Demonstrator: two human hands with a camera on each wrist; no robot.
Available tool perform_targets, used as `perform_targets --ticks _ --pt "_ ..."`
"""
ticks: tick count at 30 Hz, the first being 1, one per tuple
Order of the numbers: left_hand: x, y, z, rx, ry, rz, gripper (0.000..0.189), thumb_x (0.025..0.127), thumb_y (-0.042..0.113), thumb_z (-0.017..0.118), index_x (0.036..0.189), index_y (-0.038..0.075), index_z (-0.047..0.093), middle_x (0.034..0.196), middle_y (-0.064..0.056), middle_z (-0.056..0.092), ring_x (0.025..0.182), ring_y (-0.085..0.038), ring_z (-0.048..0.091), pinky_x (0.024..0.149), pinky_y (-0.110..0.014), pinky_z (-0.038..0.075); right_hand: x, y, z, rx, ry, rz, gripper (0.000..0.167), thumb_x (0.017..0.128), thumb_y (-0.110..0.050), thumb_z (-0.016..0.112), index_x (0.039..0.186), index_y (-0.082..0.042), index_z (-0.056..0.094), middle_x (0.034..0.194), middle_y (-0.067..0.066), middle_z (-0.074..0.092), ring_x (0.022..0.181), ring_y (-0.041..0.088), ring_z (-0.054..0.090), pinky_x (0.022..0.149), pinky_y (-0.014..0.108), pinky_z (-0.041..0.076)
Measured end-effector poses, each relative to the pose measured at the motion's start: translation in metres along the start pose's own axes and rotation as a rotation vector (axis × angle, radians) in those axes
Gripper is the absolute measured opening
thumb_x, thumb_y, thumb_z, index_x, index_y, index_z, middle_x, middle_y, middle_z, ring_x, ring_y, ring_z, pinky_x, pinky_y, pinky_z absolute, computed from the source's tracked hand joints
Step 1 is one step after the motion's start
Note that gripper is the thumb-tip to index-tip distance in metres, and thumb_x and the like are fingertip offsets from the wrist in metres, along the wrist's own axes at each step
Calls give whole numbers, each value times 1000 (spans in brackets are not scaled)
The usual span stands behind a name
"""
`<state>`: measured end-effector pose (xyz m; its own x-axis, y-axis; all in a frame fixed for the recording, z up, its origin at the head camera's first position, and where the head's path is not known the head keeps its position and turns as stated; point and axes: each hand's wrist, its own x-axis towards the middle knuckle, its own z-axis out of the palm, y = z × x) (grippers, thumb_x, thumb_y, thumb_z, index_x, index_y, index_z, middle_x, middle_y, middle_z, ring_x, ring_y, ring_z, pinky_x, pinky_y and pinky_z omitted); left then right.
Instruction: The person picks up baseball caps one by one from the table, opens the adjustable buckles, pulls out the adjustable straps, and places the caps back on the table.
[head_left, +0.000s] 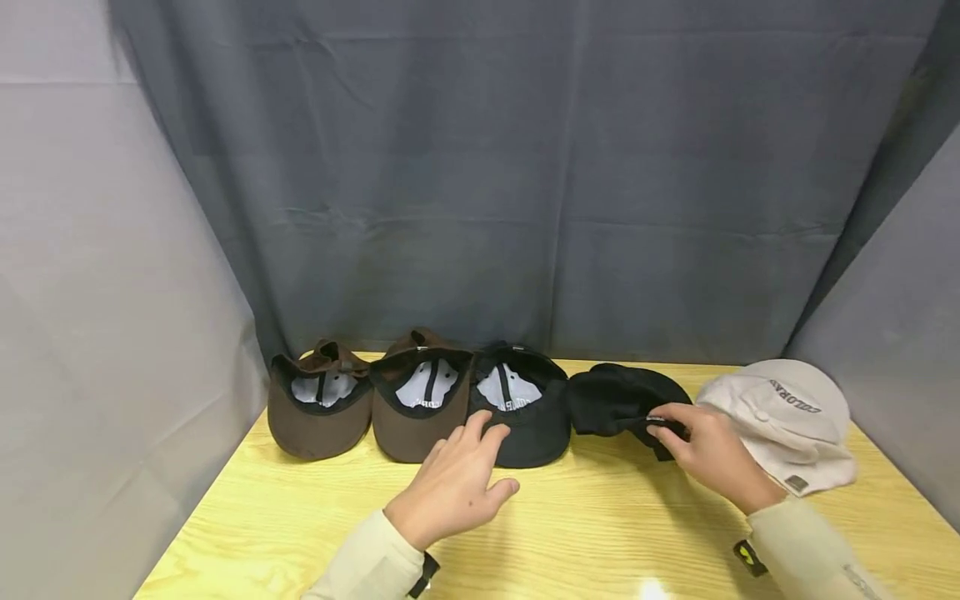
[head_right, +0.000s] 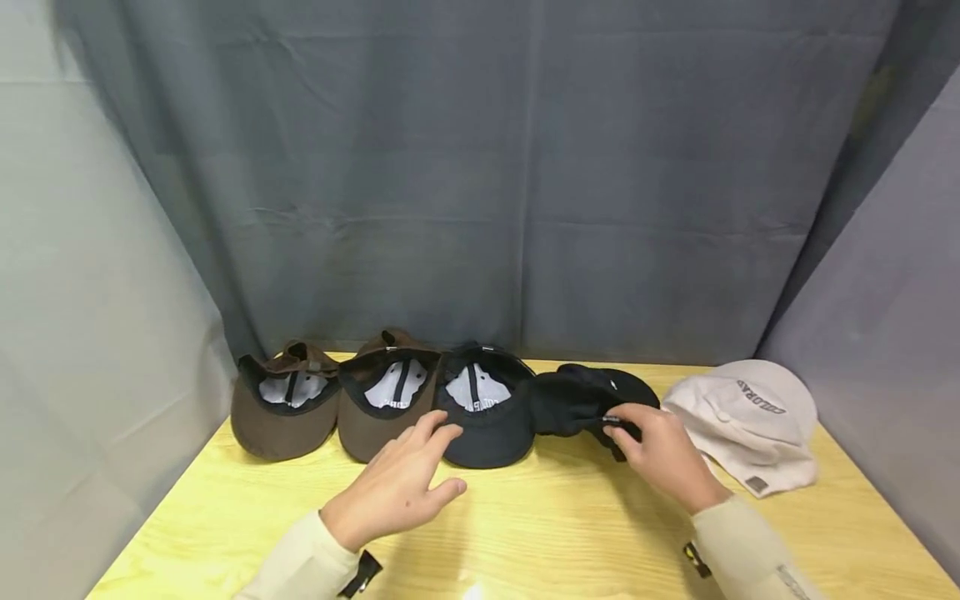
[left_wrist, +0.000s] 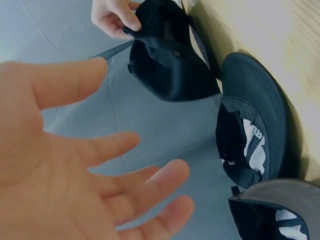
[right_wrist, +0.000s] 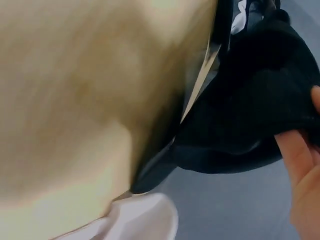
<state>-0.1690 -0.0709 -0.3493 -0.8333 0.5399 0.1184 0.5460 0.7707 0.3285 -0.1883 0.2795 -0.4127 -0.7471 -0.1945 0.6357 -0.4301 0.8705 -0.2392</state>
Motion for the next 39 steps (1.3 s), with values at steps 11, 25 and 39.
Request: perform_targets --ticks 11,25,39 --pt "-3 -3 -1 12 -53 6 56 91 36 66 139 10 52 152 -16 41 127 -33 55 98 -54 47 -29 17 -3 57 -474 58 19 79 -16 79 90 -20 64 88 -10 65 78 1 57 69 29 49" --pt "-5 -5 -1 19 -100 8 58 92 39 65 141 12 50 154 -15 39 129 -34 54 100 -54 45 -14 -9 12 -73 -469 176 31 85 -25 77 106 -8 61 101 8 62 88 19 62 73 38 52" --pt "-8 -6 -1 26 -139 1 57 93 39 64 142 13 49 155 -15 38 130 -33 53 102 -54 45 2 10 22 -45 -809 323 71 90 -39 68 141 6 47 135 38 48 125 59 46 97 65 43"
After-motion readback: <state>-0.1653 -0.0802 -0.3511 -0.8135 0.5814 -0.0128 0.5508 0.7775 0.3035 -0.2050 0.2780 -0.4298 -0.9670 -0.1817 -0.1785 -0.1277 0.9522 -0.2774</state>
